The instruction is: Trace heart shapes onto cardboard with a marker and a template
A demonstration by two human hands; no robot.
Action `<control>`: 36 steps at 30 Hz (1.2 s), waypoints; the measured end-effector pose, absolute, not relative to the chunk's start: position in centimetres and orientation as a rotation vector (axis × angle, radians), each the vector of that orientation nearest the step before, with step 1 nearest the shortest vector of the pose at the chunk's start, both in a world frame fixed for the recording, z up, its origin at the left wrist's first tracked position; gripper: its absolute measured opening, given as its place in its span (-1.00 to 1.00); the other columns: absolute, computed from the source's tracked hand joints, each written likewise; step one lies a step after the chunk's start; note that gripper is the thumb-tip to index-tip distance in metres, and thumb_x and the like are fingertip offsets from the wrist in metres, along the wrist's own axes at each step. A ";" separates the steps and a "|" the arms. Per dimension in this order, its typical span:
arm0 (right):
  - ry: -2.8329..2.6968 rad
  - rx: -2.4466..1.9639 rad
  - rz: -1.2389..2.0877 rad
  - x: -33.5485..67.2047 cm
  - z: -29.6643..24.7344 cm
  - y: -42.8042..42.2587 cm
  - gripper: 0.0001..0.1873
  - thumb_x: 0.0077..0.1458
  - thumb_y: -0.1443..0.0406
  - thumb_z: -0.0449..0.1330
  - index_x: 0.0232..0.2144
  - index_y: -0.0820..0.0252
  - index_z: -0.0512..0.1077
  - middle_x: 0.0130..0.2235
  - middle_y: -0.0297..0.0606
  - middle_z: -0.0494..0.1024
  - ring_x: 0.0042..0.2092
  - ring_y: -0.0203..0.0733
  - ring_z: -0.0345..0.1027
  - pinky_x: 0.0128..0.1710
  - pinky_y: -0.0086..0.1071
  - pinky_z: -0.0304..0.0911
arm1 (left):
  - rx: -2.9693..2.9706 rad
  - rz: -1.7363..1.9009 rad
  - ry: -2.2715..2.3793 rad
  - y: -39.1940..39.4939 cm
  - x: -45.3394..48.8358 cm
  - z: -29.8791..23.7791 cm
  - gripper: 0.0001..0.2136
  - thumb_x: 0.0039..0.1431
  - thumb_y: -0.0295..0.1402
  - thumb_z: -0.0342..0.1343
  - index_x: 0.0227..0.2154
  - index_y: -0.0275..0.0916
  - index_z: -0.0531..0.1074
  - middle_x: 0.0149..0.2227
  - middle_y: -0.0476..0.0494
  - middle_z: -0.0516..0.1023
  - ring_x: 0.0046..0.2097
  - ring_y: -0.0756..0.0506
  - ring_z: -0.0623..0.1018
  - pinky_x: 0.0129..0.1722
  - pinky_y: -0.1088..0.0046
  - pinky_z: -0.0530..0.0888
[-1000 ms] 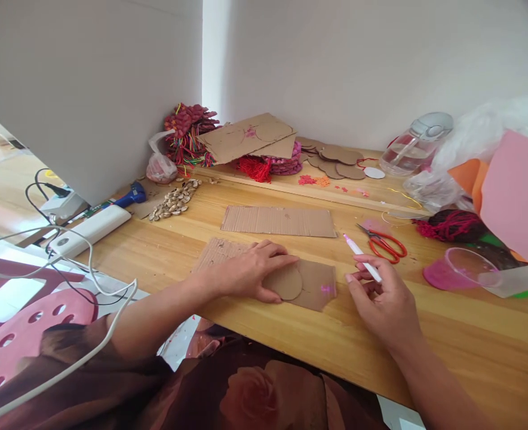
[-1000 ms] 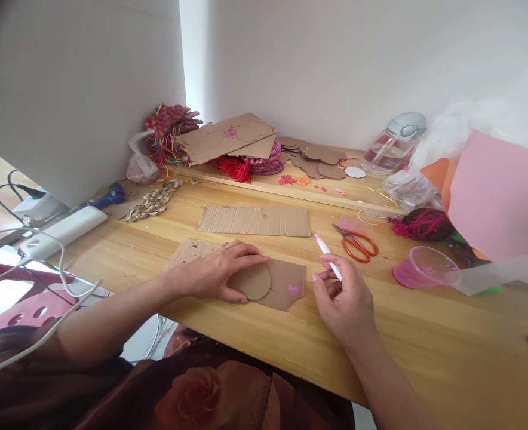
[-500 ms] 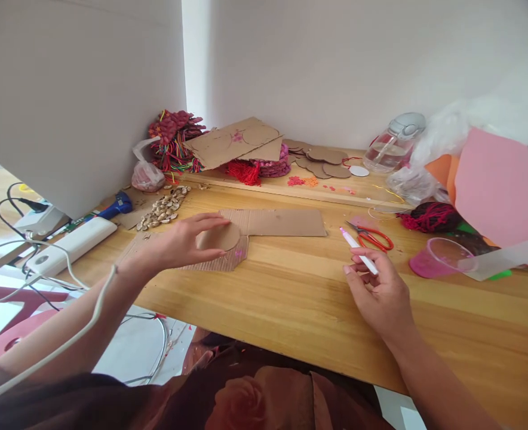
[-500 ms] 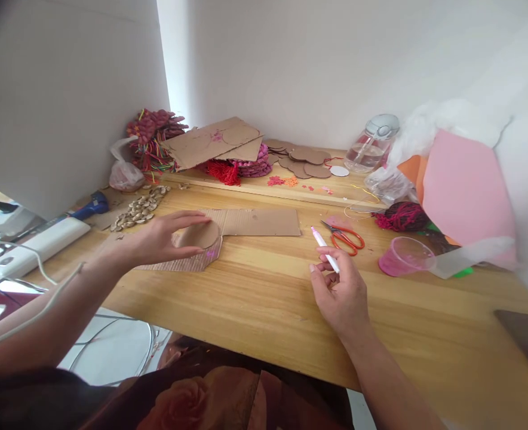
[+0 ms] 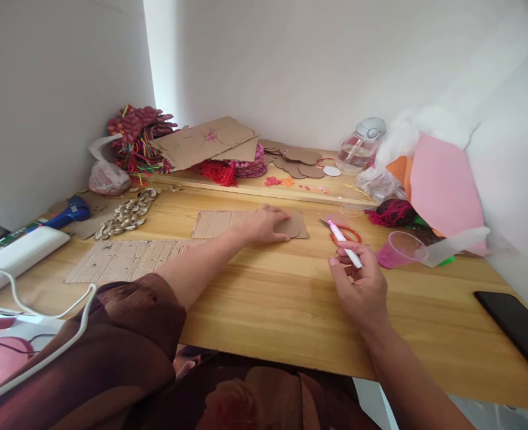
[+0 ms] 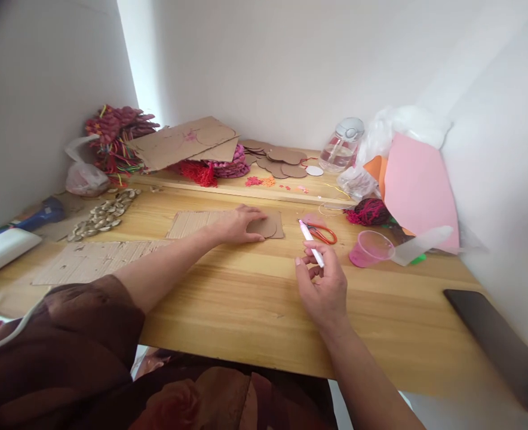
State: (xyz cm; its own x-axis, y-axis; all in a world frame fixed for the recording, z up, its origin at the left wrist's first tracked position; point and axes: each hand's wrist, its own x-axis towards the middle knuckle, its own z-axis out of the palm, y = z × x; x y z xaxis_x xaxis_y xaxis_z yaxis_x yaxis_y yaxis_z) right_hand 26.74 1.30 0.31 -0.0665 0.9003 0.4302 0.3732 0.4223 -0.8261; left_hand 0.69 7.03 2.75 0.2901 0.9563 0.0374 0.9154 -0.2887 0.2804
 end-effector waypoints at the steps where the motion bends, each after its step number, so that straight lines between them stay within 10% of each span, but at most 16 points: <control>1: -1.632 -1.131 0.640 26.8 0.4 1.3 -0.72 0.21 0.18 0.27 -0.03 0.08 0.46 -0.17 -0.20 0.52 -0.27 -0.19 0.47 -0.37 -0.33 0.40 | 2.371 0.292 1.696 6.7 1.2 2.7 -0.35 0.19 -0.06 0.30 0.29 -0.22 0.40 0.33 -0.28 0.43 0.35 -0.28 0.39 0.37 0.21 0.30; 17: -1.848 -1.327 0.527 29.3 -0.6 0.2 -0.48 0.12 0.12 0.31 0.12 0.08 0.40 -0.06 -0.15 0.53 -0.21 -0.11 0.46 -0.21 -0.17 0.43 | 2.529 0.366 1.376 -1.1 5.5 3.3 -0.11 0.16 0.12 0.30 0.44 -0.16 0.16 0.47 -0.41 0.16 0.46 -0.41 0.21 0.41 -0.04 0.21; 28: -2.019 -1.235 0.421 28.3 -1.2 1.2 -0.50 0.13 0.11 0.28 0.10 0.06 0.39 0.08 -0.09 0.58 0.06 0.09 0.50 0.00 -0.06 0.40 | 1.978 0.286 2.132 -15.0 -12.1 1.5 -0.08 0.17 0.29 0.11 0.43 -0.18 0.14 0.43 -0.36 0.24 0.42 -0.40 0.28 0.41 -0.08 0.23; 36: -2.042 -1.373 0.405 28.4 -1.1 1.2 -0.42 0.07 -0.02 0.26 0.10 0.05 0.44 -0.02 -0.09 0.61 -0.12 0.09 0.53 -0.09 -0.04 0.39 | 1.809 0.306 2.500 -15.3 -14.0 0.2 -0.24 0.29 0.25 0.00 0.38 -0.14 0.26 0.40 -0.28 0.30 0.39 -0.39 0.28 0.37 -0.08 0.25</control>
State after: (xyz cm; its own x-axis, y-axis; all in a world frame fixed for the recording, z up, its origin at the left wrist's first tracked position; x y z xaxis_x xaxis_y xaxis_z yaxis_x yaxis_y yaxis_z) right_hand 28.41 1.24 -1.06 -0.2526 0.9085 0.3329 0.7124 0.4075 -0.5714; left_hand -13.97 -15.26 0.22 -0.3188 0.9442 0.0824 0.9362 0.3002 0.1827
